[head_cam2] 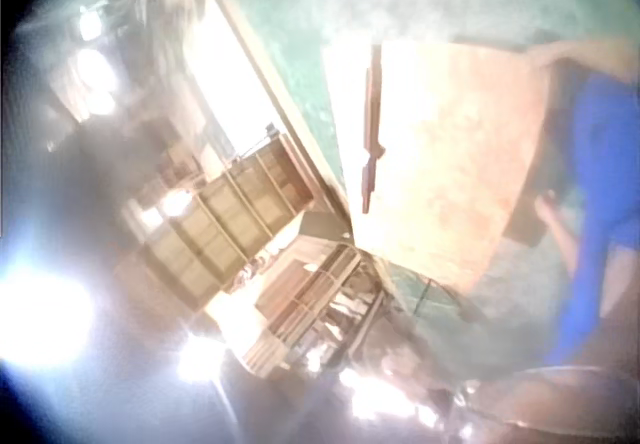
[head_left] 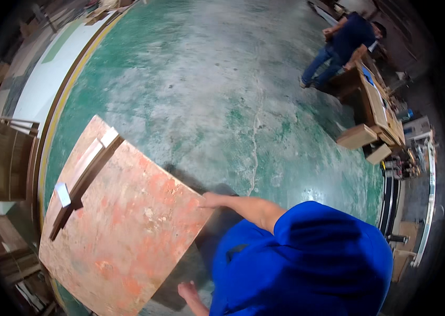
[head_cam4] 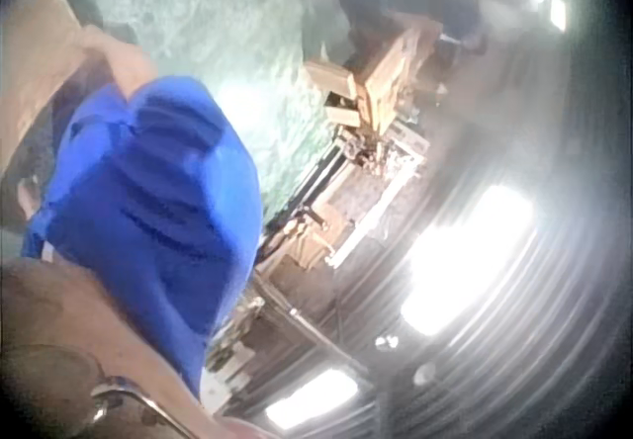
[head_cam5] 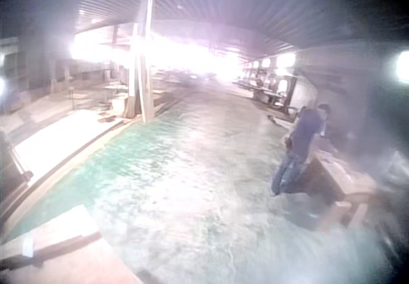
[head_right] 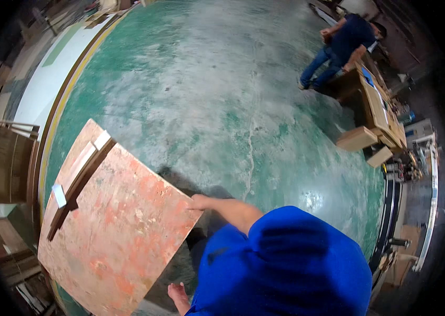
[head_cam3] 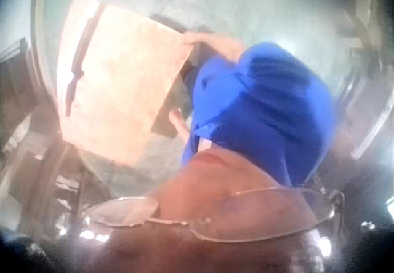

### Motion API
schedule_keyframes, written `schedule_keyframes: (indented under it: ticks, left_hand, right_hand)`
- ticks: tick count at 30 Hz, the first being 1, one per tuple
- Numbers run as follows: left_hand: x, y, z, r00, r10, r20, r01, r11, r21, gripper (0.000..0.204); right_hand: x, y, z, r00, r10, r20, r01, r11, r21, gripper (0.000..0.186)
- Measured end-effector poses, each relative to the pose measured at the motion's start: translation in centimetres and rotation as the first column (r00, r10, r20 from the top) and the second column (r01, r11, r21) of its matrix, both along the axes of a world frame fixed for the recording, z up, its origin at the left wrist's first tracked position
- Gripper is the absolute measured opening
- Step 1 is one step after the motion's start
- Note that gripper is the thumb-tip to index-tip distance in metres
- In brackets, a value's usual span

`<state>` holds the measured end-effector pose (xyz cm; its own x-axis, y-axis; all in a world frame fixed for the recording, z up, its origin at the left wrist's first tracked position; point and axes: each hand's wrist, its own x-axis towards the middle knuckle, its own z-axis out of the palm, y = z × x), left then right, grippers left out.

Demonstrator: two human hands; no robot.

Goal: The person picks up wooden panels from a workbench, carries them to a CNC machine, and places them on the machine bed. The person then removes the panels and stacks them on a nearby table. This process is repeated multiple times with different panels.

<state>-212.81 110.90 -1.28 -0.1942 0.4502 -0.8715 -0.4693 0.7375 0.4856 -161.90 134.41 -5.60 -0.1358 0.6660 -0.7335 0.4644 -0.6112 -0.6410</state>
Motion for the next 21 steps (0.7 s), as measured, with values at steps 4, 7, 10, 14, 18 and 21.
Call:
schedule_keyframes:
  ticks: [4, 7, 10, 14, 18, 21]
  left_hand:
    - [2.5, -1.7, -2.5, 0.996, 0.086, -0.025, -0.081, 0.984, 0.160, 0.015]
    - [7.3, -0.6, 3.5, 0.965, 0.030, -0.260, -0.014, 0.998, 0.063, 0.014]
    - [6.6, -3.2, 2.6, 0.888, 0.029, -0.459, -0.004, 0.998, 0.056, 0.008]
    - [8.2, -2.7, 2.1, 0.835, 0.001, -0.550, 0.072, 0.991, 0.112, 0.012]
    - [-0.3, -8.6, 5.1, 0.664, 0.009, -0.747, -0.001, 1.000, 0.011, 0.037]
    - [-9.4, -11.7, 3.7, 0.184, -0.127, -0.975, -0.019, 0.991, -0.133, 0.052]
  right_hand:
    - [4.5, 2.8, -0.7, 0.999, 0.009, -0.053, 0.002, 0.980, 0.201, 0.061]
    - [5.8, 2.5, 0.7, 0.981, 0.098, 0.167, -0.113, 0.990, 0.086, 0.062]
    - [6.4, 4.5, 1.3, 1.000, 0.021, 0.003, -0.021, 0.988, 0.155, 0.067]
    - [19.4, 5.3, -2.1, 0.900, -0.183, 0.396, 0.079, 0.961, 0.265, 0.063]
    - [20.7, -0.2, 3.9, 0.813, -0.310, 0.493, 0.065, 0.890, 0.452, 0.068]
    - [21.1, -7.4, 5.4, 0.811, -0.271, 0.519, 0.071, 0.925, 0.373, 0.052]
